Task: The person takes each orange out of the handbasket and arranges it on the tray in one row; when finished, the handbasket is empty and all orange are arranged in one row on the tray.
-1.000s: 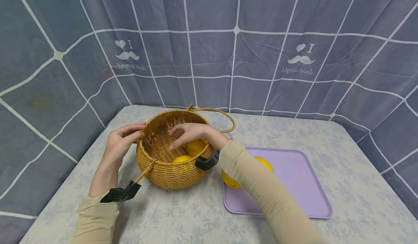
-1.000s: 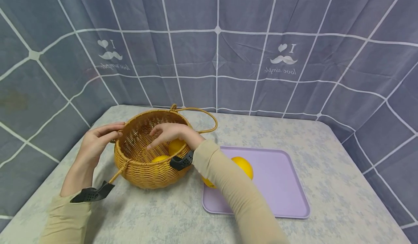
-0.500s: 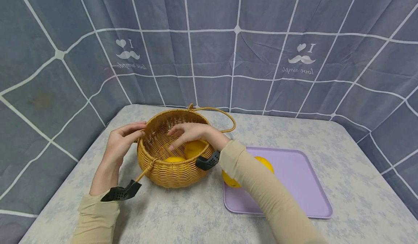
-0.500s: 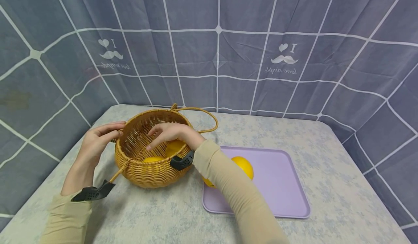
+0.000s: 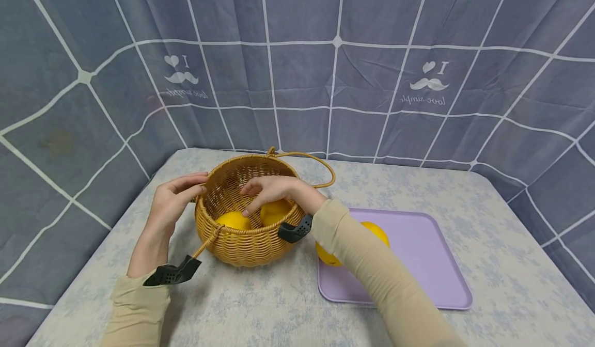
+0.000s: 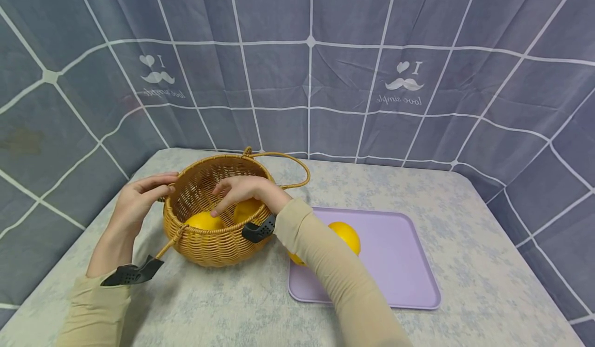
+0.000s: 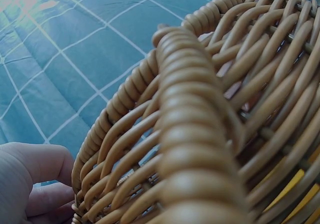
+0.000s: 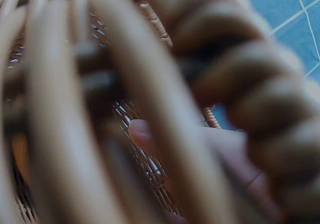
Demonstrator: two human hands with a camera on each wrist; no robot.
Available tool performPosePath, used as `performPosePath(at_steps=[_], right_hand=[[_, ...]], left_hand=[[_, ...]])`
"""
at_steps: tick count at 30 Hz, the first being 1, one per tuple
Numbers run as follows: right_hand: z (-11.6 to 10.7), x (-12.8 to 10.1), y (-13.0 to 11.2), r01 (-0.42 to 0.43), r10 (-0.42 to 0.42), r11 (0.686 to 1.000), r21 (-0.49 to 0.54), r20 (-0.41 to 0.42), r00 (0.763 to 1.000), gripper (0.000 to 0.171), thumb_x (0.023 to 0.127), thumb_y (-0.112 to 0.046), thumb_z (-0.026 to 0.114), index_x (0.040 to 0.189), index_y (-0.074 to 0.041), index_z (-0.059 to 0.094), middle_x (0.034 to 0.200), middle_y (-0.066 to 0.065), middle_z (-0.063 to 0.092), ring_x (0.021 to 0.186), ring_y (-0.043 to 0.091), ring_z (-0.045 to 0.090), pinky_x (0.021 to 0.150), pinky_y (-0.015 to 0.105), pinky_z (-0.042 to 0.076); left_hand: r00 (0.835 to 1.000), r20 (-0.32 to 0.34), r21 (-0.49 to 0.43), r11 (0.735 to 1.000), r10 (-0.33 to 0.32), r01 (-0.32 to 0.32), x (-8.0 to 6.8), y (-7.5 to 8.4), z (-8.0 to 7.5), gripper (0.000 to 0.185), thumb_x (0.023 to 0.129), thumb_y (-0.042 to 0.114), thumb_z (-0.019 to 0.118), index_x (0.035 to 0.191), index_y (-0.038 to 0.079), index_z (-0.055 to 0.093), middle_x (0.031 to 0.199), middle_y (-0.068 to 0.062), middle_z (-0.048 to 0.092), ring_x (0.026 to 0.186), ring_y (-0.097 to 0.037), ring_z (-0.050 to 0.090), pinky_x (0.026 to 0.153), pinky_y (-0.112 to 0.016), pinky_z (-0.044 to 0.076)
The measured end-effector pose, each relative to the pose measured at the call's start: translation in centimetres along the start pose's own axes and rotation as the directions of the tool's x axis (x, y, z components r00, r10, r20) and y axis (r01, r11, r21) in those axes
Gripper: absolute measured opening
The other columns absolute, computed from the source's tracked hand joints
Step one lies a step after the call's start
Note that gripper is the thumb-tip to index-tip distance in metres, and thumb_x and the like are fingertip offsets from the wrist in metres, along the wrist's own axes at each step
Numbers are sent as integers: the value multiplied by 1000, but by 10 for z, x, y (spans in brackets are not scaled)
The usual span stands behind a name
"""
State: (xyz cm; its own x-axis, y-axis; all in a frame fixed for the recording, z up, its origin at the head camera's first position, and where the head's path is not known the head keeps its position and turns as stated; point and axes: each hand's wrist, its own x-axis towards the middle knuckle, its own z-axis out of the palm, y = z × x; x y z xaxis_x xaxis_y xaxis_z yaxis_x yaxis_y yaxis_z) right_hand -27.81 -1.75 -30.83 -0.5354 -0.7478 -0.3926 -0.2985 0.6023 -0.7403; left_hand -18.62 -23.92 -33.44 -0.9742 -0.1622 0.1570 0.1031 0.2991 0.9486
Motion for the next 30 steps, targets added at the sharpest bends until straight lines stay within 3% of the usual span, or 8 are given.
performPosePath(at_steps=[15, 30], right_hand=[[1, 0, 2, 78, -77, 997, -23, 37, 996, 66, 74, -20, 81, 132, -16, 50, 139, 12, 44, 130, 24, 38, 103, 31, 32], [3, -2, 1, 6, -3, 996, -85, 25, 1000, 74, 71, -19, 82, 136, -13, 48, 140, 10, 44, 129, 23, 39, 103, 30, 32]], left_hand=[[1000, 0, 7, 1000, 14, -14, -1, 1, 0, 39, 92, 23, 62, 121, -4, 61, 121, 4, 57, 100, -3, 55, 74, -16, 48], [1000, -1, 2, 1000, 13, -13, -1, 0, 0, 39, 92, 22, 63, 121, -4, 61, 122, 3, 57, 99, -3, 55, 74, -16, 48]])
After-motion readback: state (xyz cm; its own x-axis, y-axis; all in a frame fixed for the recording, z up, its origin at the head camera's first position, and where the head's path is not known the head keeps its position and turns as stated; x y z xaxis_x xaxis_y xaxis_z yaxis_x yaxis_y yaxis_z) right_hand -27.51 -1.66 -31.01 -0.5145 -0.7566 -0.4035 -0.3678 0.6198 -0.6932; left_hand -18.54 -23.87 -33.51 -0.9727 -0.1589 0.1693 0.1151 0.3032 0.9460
